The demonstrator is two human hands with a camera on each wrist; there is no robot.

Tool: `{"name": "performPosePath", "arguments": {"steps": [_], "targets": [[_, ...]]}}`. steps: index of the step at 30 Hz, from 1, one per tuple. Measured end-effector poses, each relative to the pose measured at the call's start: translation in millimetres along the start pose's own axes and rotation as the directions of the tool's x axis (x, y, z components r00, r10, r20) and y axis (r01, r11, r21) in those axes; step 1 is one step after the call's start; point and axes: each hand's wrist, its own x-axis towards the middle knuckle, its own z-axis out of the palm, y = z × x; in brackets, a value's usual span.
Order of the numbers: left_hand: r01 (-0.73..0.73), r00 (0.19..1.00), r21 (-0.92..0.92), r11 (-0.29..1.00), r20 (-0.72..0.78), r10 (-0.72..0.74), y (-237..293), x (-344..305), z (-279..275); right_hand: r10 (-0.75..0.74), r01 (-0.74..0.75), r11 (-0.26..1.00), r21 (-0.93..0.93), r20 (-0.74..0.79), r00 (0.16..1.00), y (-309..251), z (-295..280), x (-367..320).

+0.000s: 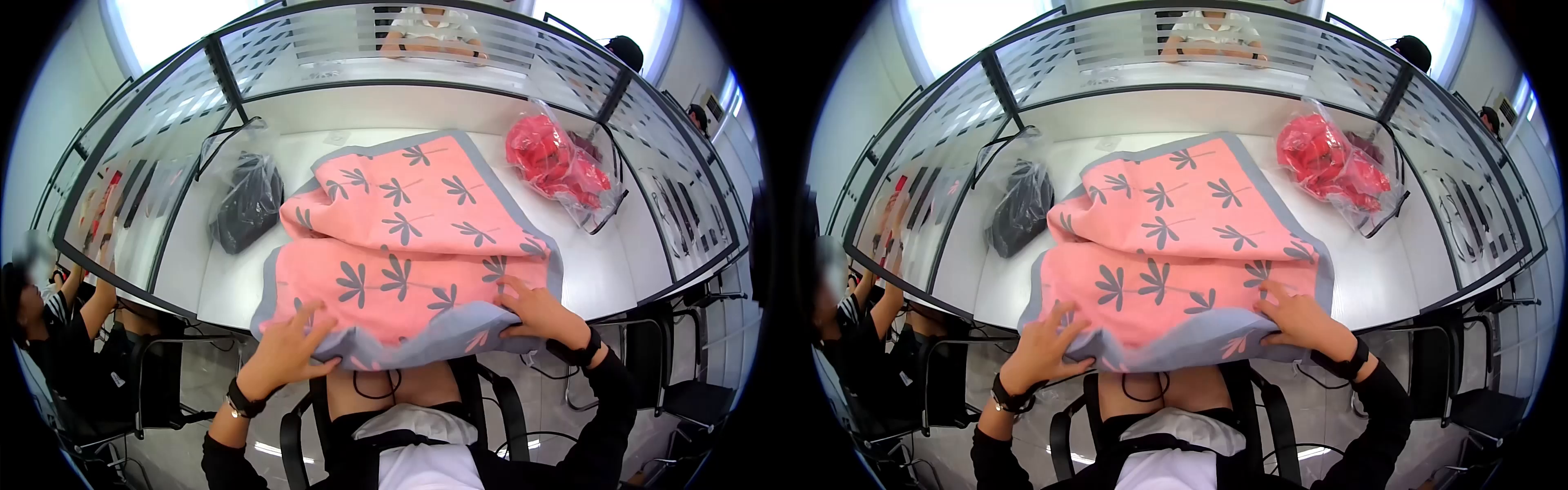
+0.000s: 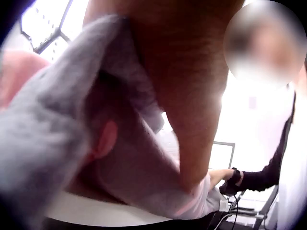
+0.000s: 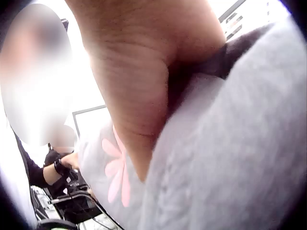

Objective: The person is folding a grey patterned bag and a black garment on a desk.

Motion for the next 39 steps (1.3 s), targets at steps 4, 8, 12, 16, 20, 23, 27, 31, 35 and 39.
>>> {"name": "performPosePath", "arguments": {"steps": [4, 8, 12, 16, 20, 23, 27, 31, 35, 39], "targets": [[0.088, 0.973, 0.091, 0.992, 0.205, -0.105, -38, 16, 10, -0.042, 0.030, 0.978, 0.207, 0.054, 0.998, 11, -7, 9], [0.165, 0.903, 0.349, 0.923, 0.323, -0.283, -73, 103, -57, 0.150, -0.154, 0.925, -0.347, -0.040, 0.988, 85, -42, 60], [0.483, 0.639, 0.710, 0.512, -0.686, 0.348, -85, 192, -168, -0.193, -0.599, 0.703, -0.384, -0.913, 0.360, 99, -237, 85], [0.351, 0.656, 0.519, 0.779, -0.730, 0.191, -61, 127, -312, -0.522, -0.417, 0.802, -0.427, -0.841, -0.144, 42, -314, 50], [0.334, 0.634, 0.519, 0.786, -0.742, 0.220, -98, 142, -240, -0.301, -0.483, 0.763, -0.429, -0.898, 0.320, 61, -256, 17], [0.024, 0.967, 0.491, 0.871, -0.232, 0.104, -75, 80, -146, -0.155, -0.064, 0.874, -0.482, -0.402, 0.903, 72, -149, -6], [-0.163, 0.879, 0.175, 0.971, 0.472, 0.063, -9, -5, -60, -0.097, 0.088, 0.995, 0.049, 0.237, 0.967, 5, -63, -43], [-0.084, 0.800, -0.425, 0.901, 0.511, 0.316, 11, -55, -106, -0.333, 0.018, 0.771, 0.637, 0.378, 0.864, -27, -95, -79], [-0.181, 0.958, -0.591, 0.786, 0.075, 0.277, 7, -63, -157, -0.383, 0.377, 0.449, 0.810, -0.207, 0.900, -24, -123, -102], [0.181, 0.984, -0.337, 0.924, 0.060, -0.171, -14, -4, -89, 0.211, -0.126, 0.877, 0.464, -0.136, 0.968, -7, -88, -31]]}}
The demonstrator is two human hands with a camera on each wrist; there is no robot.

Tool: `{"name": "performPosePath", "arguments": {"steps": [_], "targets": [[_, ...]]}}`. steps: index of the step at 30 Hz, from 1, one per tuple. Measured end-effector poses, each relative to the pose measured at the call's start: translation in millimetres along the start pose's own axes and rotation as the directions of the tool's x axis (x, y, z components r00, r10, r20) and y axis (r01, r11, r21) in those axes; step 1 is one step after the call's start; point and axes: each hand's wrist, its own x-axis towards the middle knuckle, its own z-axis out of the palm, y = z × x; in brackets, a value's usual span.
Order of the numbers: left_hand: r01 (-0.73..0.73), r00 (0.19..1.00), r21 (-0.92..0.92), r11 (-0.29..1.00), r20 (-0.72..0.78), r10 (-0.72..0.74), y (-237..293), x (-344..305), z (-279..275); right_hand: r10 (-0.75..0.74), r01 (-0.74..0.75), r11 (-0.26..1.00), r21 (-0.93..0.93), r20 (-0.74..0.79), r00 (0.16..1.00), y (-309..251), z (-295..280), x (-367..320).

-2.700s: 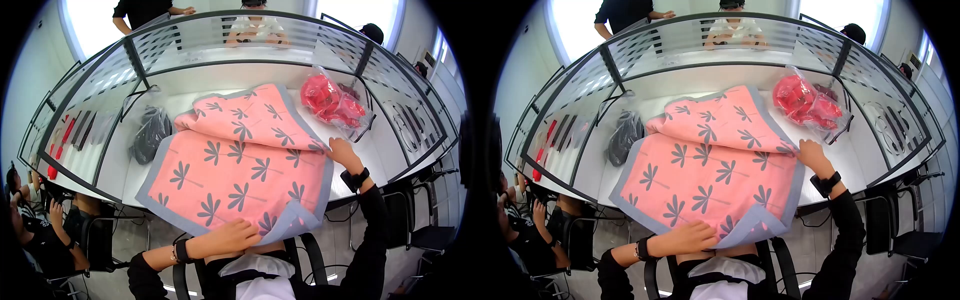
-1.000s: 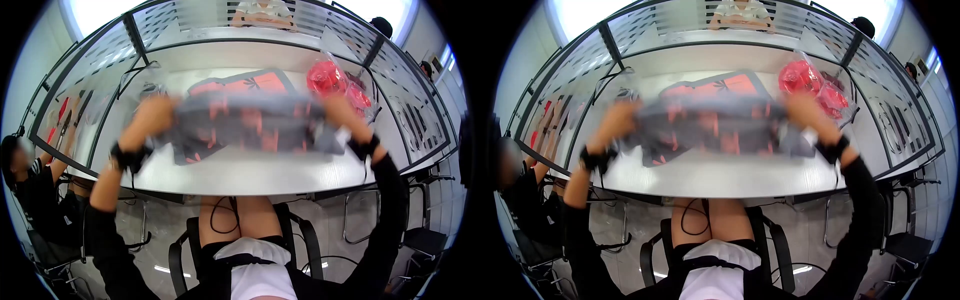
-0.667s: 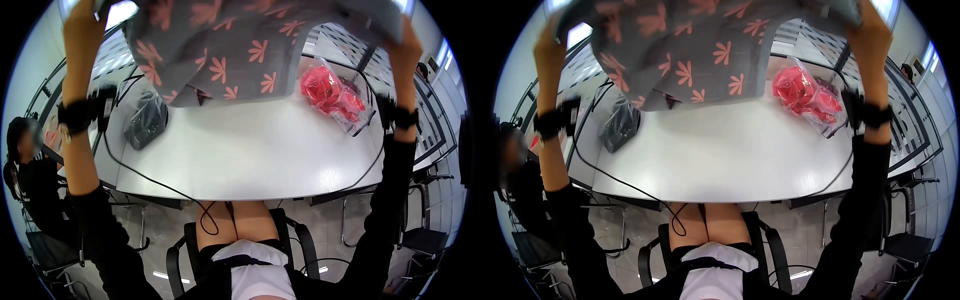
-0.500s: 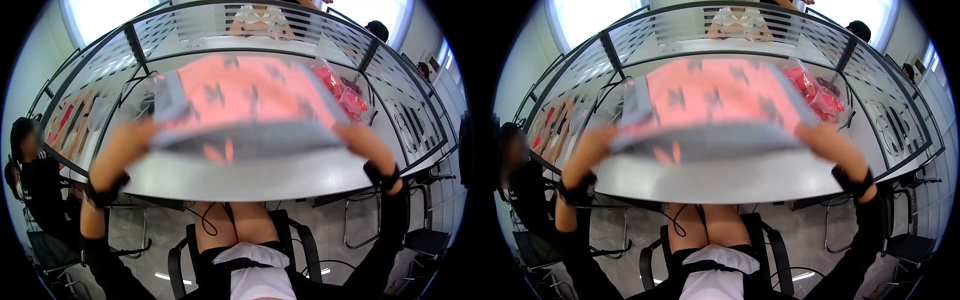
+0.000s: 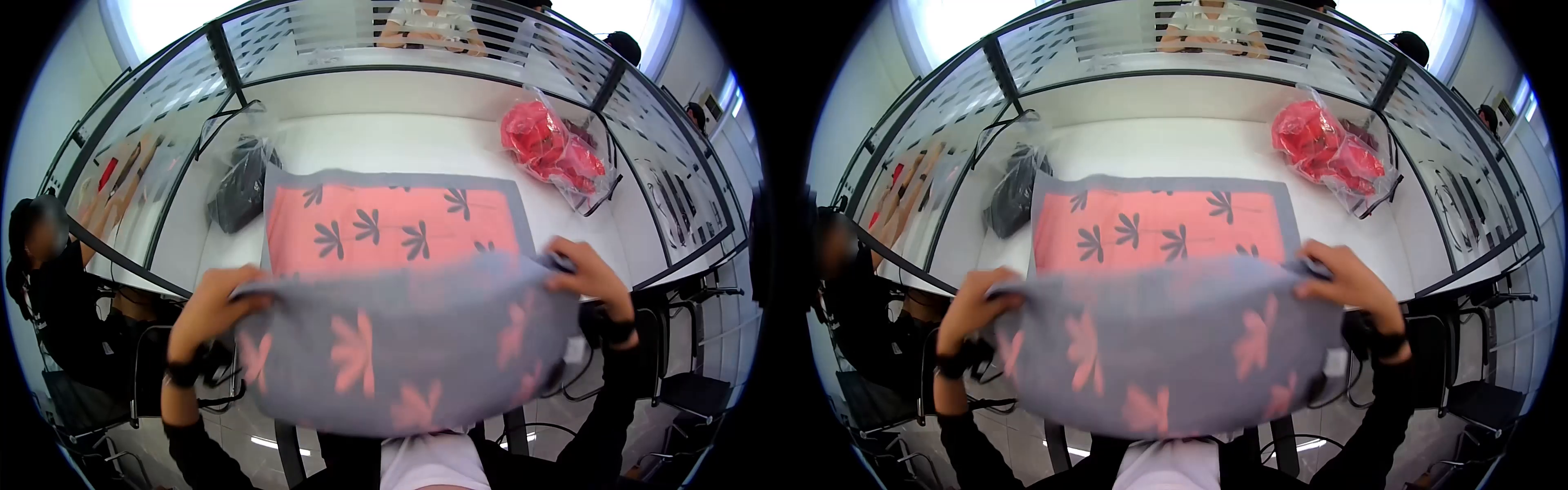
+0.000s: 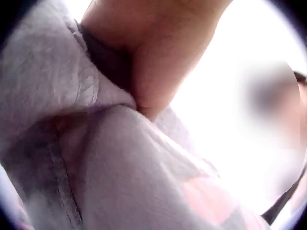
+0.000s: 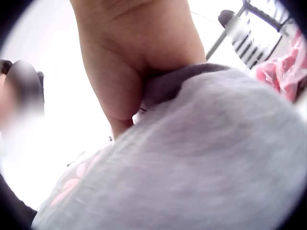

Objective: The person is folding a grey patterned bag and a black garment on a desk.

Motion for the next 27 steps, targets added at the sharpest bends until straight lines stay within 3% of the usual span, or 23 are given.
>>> {"name": "performPosePath", "arguments": {"steps": [1, 3, 4, 6, 7, 9, 11, 12, 13, 14, 17, 19, 21, 23, 24, 26, 27], "targets": [[0.035, 0.999, 0.031, 0.999, -0.040, -0.033, -25, 18, 15, 0.032, -0.033, 0.999, -0.026, -0.015, 0.999, 22, 15, 20], [0.073, 0.989, 0.051, 0.996, -0.132, -0.066, -72, 52, 33, -0.110, 0.096, 0.989, -0.116, -0.118, 0.987, 79, 31, 57], [0.076, 0.980, 0.042, 0.996, -0.185, -0.067, -90, 67, 33, 0.019, -0.021, 1.000, -0.019, -0.101, 0.995, 90, 27, 73], [0.237, 0.965, -0.185, 0.954, -0.069, -0.253, -105, 92, 25, 0.271, -0.263, 0.949, 0.172, -0.022, 0.962, 108, 23, 94], [0.244, 0.969, -0.106, 0.964, -0.013, -0.246, -108, 101, 22, 0.274, -0.271, 0.956, 0.109, -0.018, 0.962, 119, 31, 99], [0.131, 0.991, 0.182, 0.975, -0.062, -0.121, -127, 108, 28, 0.261, -0.259, 0.964, 0.055, -0.023, 0.965, 132, 47, 104], [0.010, 1.000, 0.421, 0.907, -0.002, -0.010, -156, 114, 33, 0.088, -0.116, 0.972, -0.205, -0.142, 0.986, 150, 67, 99], [-0.019, 1.000, 0.428, 0.904, 0.017, 0.013, -161, 114, 30, -0.013, -0.052, 0.939, -0.339, -0.185, 0.983, 156, 72, 98], [-0.049, 0.999, 0.431, 0.901, 0.040, 0.035, -163, 110, 29, 0.157, -0.183, 0.968, -0.171, -0.155, 0.975, 135, 67, 91], [-0.080, 0.996, 0.431, 0.899, 0.068, 0.056, -164, 104, 30, 0.171, -0.187, 0.978, -0.087, -0.164, 0.971, 133, 63, 85], [-0.015, 0.997, 0.166, 0.986, 0.074, 0.002, -171, 94, 17, 0.241, -0.224, 0.966, 0.131, -0.137, 0.961, 126, 50, 70], [0.080, 0.985, 0.068, 0.994, 0.144, -0.089, -169, 97, 5, 0.151, -0.141, 0.988, 0.069, -0.158, 0.976, 134, 49, 66], [-0.015, 1.000, 0.083, 0.996, -0.026, 0.018, -168, 103, 6, 0.030, -0.048, 0.995, -0.090, -0.193, 0.981, 135, 48, 66], [-0.128, 0.967, 0.177, 0.976, -0.196, 0.162, -162, 110, 9, 0.219, -0.234, 0.970, -0.062, -0.186, 0.958, 128, 43, 66], [-0.114, 0.963, 0.135, 0.984, -0.228, 0.143, -155, 114, 12, 0.311, -0.324, 0.945, -0.046, -0.179, 0.933, 125, 42, 67], [-0.094, 0.950, 0.055, 0.994, -0.293, 0.106, -149, 123, 15, 0.225, -0.248, 0.957, -0.149, -0.159, 0.961, 160, 43, 69], [-0.071, 0.967, 0.038, 0.997, -0.242, 0.078, -151, 129, 15, 0.183, -0.211, 0.957, -0.201, -0.148, 0.972, 163, 40, 72]]}}
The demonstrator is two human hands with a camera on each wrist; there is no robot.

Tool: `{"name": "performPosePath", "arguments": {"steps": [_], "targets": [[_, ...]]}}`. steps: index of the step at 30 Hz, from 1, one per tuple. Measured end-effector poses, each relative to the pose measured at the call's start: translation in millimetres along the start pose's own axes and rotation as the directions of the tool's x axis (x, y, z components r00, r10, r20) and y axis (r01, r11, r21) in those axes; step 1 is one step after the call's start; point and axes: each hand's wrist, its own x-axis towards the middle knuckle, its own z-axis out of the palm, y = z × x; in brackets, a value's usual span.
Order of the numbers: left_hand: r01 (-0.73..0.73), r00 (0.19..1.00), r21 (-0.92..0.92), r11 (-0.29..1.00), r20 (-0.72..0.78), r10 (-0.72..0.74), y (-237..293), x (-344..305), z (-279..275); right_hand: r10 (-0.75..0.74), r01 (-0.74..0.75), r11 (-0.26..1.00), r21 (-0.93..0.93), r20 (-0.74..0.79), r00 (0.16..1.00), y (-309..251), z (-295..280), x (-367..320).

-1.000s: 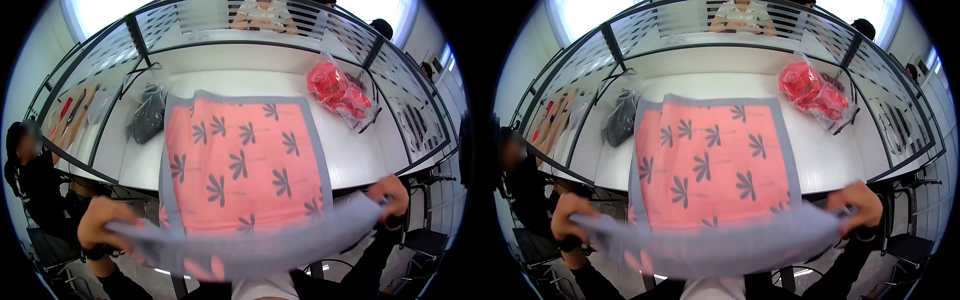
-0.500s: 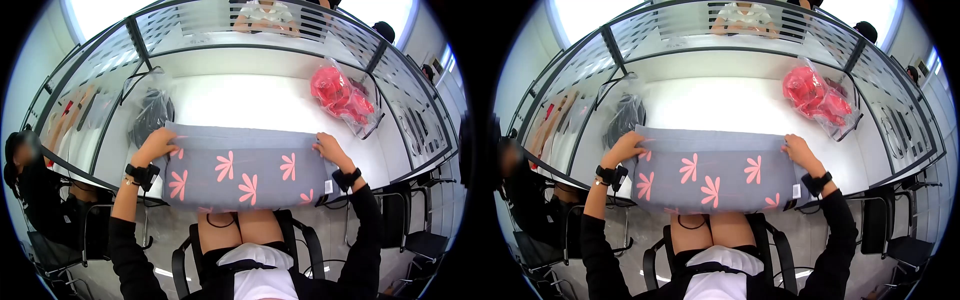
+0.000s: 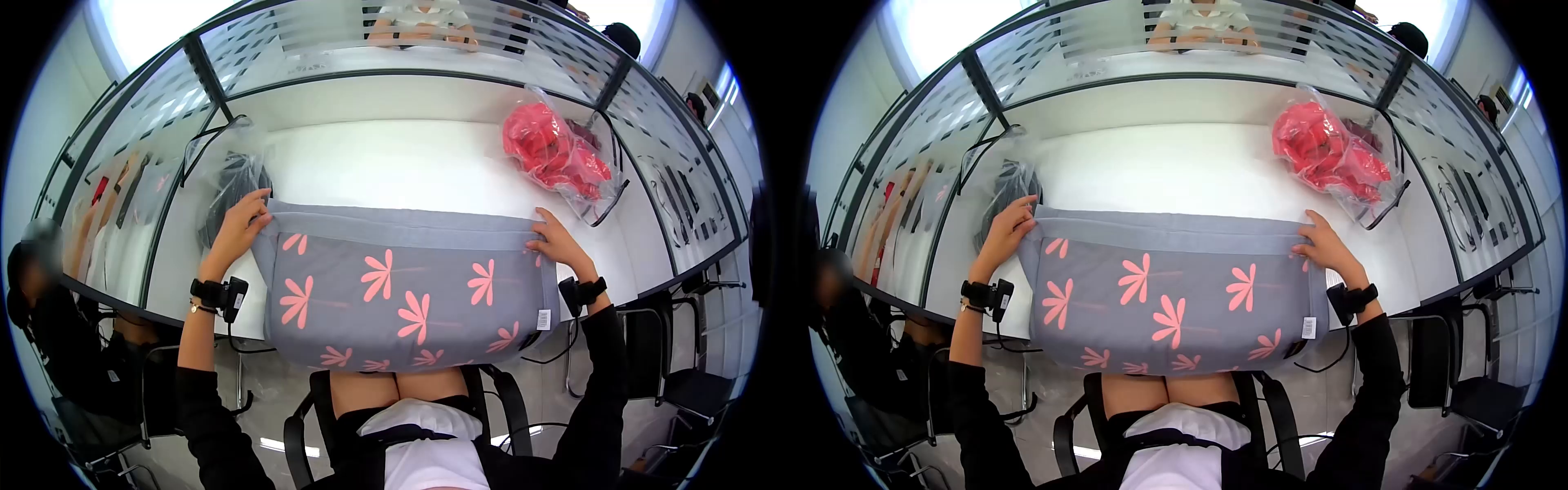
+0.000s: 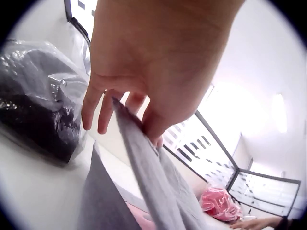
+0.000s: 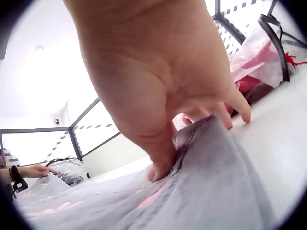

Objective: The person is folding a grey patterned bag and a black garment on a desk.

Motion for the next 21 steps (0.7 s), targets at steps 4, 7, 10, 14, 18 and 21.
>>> {"name": "performPosePath", "arguments": {"steps": [4, 7, 10, 14, 18, 21], "targets": [[-0.026, 0.981, 0.144, 0.989, 0.196, -0.003, -12, 23, 16, -0.112, 0.115, 0.992, -0.043, 0.073, 0.991, 6, -12, 4], [-0.135, 0.965, 0.250, 0.959, 0.253, 0.070, -25, 32, 27, -0.144, 0.151, 0.983, -0.106, 0.072, 0.987, 2, -16, 7], [-0.128, 0.972, 0.291, 0.948, 0.228, 0.061, -27, 35, 28, -0.077, 0.087, 0.989, -0.116, 0.087, 0.993, 1, -18, 9], [-0.021, 0.979, 0.322, 0.946, 0.198, -0.046, -24, 33, 32, -0.085, 0.089, 0.986, -0.143, 0.033, 0.996, 11, -12, 7], [-0.032, 0.984, 0.320, 0.947, 0.175, -0.026, -34, 30, 37, -0.091, 0.095, 0.982, -0.162, 0.035, 0.995, 10, -15, 3], [0.218, 0.906, 0.099, 0.971, 0.349, -0.239, -29, 30, 26, -0.062, 0.069, 0.987, -0.145, 0.052, 0.997, 26, -8, 1]]}}
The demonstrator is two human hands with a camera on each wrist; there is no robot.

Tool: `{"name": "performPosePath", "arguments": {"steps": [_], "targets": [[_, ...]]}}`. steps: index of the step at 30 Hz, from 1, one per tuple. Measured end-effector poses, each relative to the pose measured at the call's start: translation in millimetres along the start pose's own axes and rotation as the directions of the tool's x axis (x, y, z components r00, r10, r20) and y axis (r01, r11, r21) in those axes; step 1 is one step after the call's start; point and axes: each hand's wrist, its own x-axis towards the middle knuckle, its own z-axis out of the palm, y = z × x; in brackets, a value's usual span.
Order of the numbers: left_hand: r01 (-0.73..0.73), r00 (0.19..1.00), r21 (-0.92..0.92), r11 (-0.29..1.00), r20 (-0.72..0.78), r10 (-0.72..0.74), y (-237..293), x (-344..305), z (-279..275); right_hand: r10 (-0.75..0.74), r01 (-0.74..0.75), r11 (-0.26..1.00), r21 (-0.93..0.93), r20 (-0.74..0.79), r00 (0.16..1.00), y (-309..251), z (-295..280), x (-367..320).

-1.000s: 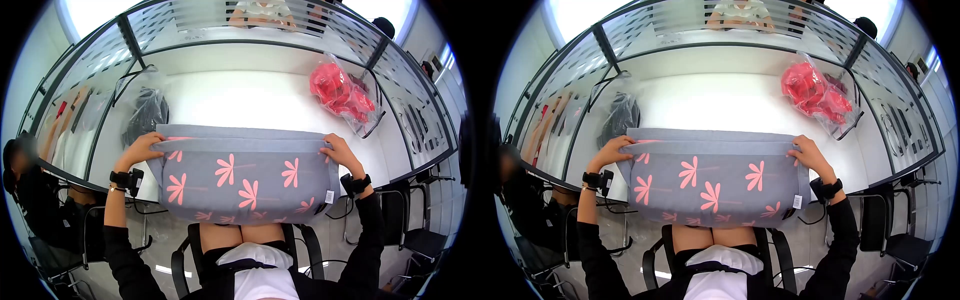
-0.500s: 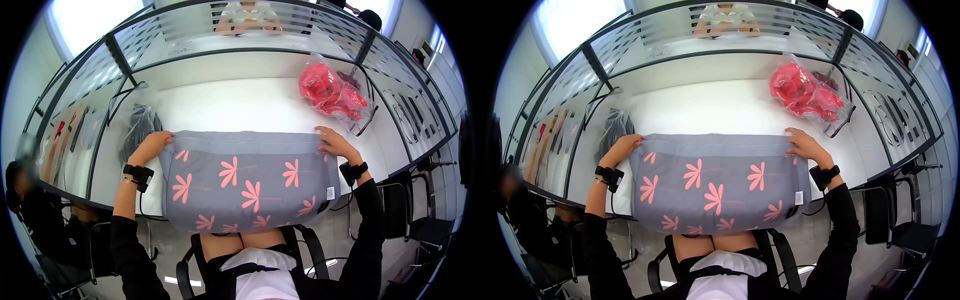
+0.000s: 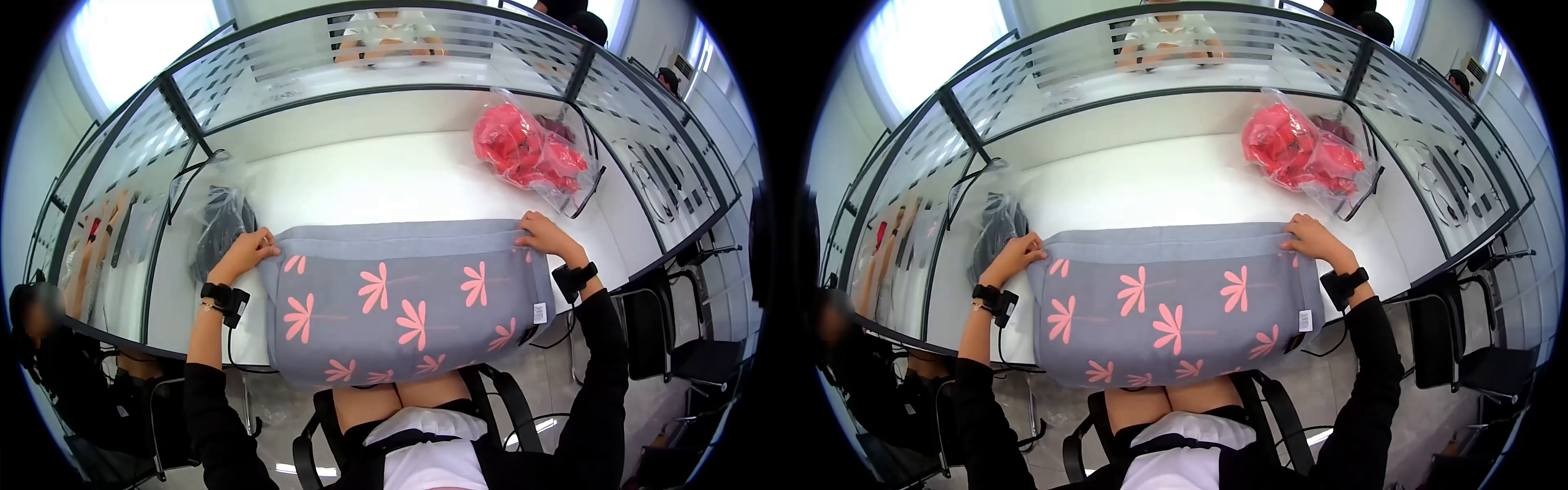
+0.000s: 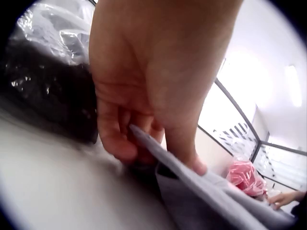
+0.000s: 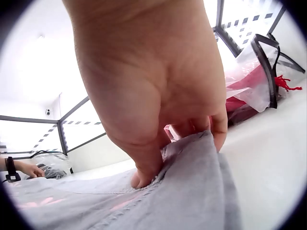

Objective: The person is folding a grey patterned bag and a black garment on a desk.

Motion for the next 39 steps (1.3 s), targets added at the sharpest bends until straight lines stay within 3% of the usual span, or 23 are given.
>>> {"name": "performPosePath", "arguments": {"steps": [3, 6, 9, 16, 19, 22, 26, 28, 30, 32, 33, 34, 35, 37, 38, 39], "targets": [[-0.033, 0.998, -0.129, 0.991, 0.045, 0.039, -3, -8, -4, -0.001, 0.000, 0.997, 0.081, 0.009, 1.000, 3, -1, -9], [0.050, 0.985, -0.203, 0.978, 0.174, -0.015, -13, -9, -8, 0.033, -0.036, 0.983, 0.179, 0.019, 0.999, -4, -9, -18], [-0.069, 0.997, -0.318, 0.946, 0.016, 0.078, -12, -8, -2, 0.033, -0.047, 0.975, 0.217, 0.066, 0.997, -12, -20, -23], [-0.059, 0.986, -0.219, 0.974, 0.137, 0.090, 3, 14, -6, -0.076, 0.067, 0.965, 0.255, 0.024, 0.997, -21, -30, -34], [-0.083, 0.993, -0.211, 0.974, 0.070, 0.100, 6, 17, -8, -0.028, 0.024, 0.978, 0.207, 0.015, 0.999, -22, -29, -39], [-0.209, 0.977, -0.192, 0.959, -0.014, 0.210, 26, 4, -29, -0.029, 0.033, 0.992, 0.123, -0.038, 0.999, -25, -34, -44], [-0.272, 0.961, -0.227, 0.935, -0.119, 0.251, 45, -24, -66, -0.035, 0.053, 0.991, 0.122, -0.145, 0.989, -44, -75, -52], [-0.284, 0.953, -0.125, 0.951, -0.151, 0.264, 55, -39, -94, -0.035, 0.060, 0.992, 0.110, -0.221, 0.975, -48, -101, -55], [-0.270, 0.953, -0.172, 0.947, -0.186, 0.237, 58, -55, -121, -0.059, 0.083, 0.994, 0.066, -0.309, 0.949, -54, -132, -58], [-0.224, 0.953, -0.178, 0.958, -0.245, 0.178, 69, -71, -146, -0.147, 0.148, 0.988, -0.038, -0.500, 0.854, -53, -158, -55], [-0.196, 0.937, -0.159, 0.968, -0.320, 0.138, 77, -78, -158, -0.087, 0.112, 0.993, 0.027, -0.456, 0.886, -60, -179, -52], [-0.159, 0.937, -0.212, 0.964, -0.341, 0.080, 102, -89, -167, -0.074, 0.103, 0.994, 0.031, -0.499, 0.864, -55, -192, -49], [-0.206, 0.912, -0.156, 0.966, -0.388, 0.132, 100, -93, -181, -0.071, 0.080, 0.997, -0.003, -0.494, 0.866, -56, -210, -47], [-0.260, 0.828, -0.061, 0.964, -0.528, 0.190, 106, -98, -202, 0.051, 0.015, 0.994, 0.108, -0.576, 0.816, -70, -237, -40], [-0.266, 0.765, -0.026, 0.964, -0.614, 0.195, 116, -100, -207, -0.088, 0.122, 0.993, -0.006, -0.723, 0.686, -73, -246, -32], [-0.289, 0.734, -0.009, 0.957, -0.643, 0.216, 110, -96, -219, -0.063, 0.109, 0.994, 0.023, -0.698, 0.714, -71, -262, -28]]}}
